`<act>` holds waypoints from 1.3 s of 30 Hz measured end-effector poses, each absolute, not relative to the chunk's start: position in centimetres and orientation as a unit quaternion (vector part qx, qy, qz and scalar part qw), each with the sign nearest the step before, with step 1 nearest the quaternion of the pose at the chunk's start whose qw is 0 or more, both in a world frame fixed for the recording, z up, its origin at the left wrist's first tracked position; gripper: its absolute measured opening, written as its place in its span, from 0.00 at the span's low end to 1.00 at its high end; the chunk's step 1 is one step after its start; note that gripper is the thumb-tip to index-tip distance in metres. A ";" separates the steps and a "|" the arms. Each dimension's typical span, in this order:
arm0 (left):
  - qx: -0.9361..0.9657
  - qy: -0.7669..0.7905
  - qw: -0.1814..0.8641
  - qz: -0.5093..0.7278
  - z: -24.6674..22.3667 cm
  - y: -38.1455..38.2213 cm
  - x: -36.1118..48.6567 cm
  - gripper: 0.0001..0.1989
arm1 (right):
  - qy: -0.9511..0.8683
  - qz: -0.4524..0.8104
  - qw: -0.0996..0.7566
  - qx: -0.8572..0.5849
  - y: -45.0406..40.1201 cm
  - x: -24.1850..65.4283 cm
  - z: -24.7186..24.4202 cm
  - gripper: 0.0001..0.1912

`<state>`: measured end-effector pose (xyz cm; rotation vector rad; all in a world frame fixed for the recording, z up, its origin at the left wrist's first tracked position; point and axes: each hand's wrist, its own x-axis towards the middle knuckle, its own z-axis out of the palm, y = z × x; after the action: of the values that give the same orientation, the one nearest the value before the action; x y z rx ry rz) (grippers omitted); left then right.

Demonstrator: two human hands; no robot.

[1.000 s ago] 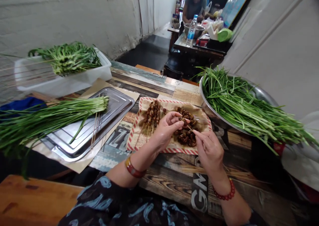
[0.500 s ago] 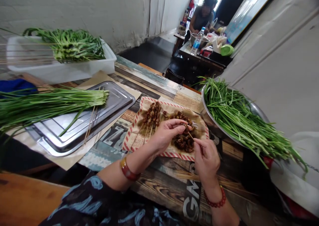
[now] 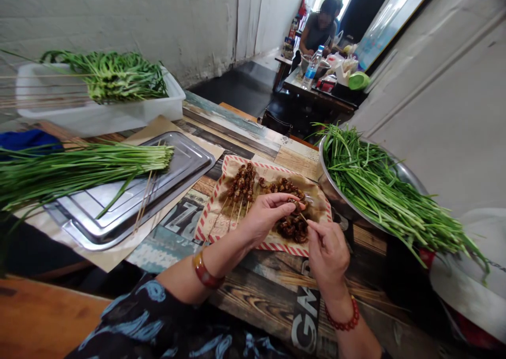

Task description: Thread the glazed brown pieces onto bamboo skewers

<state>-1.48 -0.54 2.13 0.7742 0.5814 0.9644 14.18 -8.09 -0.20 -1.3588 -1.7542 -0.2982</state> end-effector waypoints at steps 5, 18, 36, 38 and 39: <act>0.370 0.262 0.772 0.445 2.1 -0.6 -1.4 0.11 | -0.708 -0.124 0.435 -0.543 -8.1 14.1 -0.1 0.10; 0.394 0.277 0.776 0.406 1.5 -1.0 -1.1 0.15 | -0.675 -0.041 0.427 -0.600 -8.3 13.9 -0.6 0.03; 0.403 0.264 0.780 0.399 1.4 -1.1 -0.9 0.14 | -0.688 -0.092 0.438 -0.571 -8.1 13.9 0.1 0.05; 0.422 0.263 0.770 0.399 1.4 -1.0 -1.0 0.16 | -0.689 -0.094 0.438 -0.569 -8.1 14.0 0.1 0.04; 0.436 0.263 0.760 0.405 1.4 -0.8 -1.1 0.18 | -0.689 -0.096 0.439 -0.568 -8.1 14.1 0.2 0.04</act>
<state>-1.12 -0.80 1.43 0.9488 0.5724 0.8818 14.14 -8.07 0.15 -1.4124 -1.7120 -0.2390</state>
